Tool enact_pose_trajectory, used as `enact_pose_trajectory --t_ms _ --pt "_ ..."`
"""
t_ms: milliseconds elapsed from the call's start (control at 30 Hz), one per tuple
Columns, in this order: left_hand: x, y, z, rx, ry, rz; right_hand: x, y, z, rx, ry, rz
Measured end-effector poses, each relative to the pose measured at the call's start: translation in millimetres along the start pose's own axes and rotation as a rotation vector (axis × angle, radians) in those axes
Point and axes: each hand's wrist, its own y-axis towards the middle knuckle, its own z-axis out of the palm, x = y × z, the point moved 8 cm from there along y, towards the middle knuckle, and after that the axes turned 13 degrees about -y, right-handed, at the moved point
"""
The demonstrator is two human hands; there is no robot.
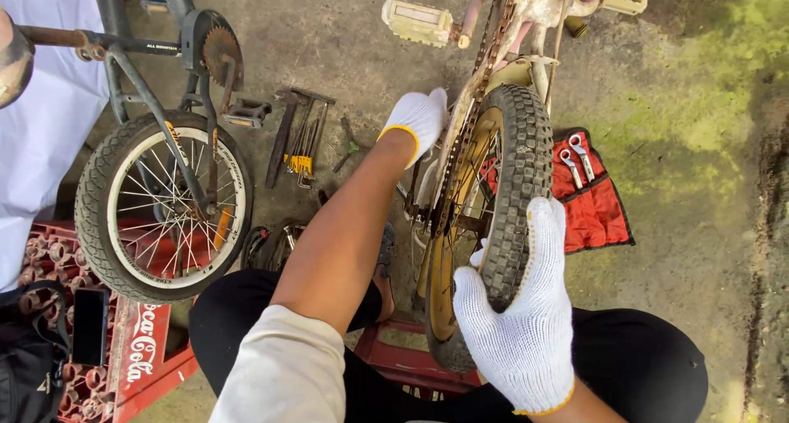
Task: The person uses a wrench to tighten the axle nuts on the rear wheel of a bicycle. They hold the wheel steady with one hand while turning the wrench with the other, then spin the wheel to check the adjustment.
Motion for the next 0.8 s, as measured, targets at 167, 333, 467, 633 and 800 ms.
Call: enact_pose_trajectory --t_ms 167,333,467,633,800 --pt "-30.8 -20.0 -51.6 -0.231 -0.094 0.278 2.5 1.5 0.2 0.001 0.032 -0.026" --pt "-17.0 -64.3 -109.7 -0.340 0.201 0.393 8.2 5.5 -5.6 0.030 -0.042 0.064" --pt "18.8 -107.4 -129.3 -0.370 0.436 0.334 12.0 5.5 -6.3 0.005 -0.029 -0.012" --pt "51.8 -195.9 -157.9 -0.400 -0.170 0.104 12.8 5.2 -8.1 -0.024 -0.093 -0.012" --pt "94.1 -238.3 -139.3 -0.224 -0.645 0.401 14.6 4.6 -10.3 -0.016 -0.078 -0.042"
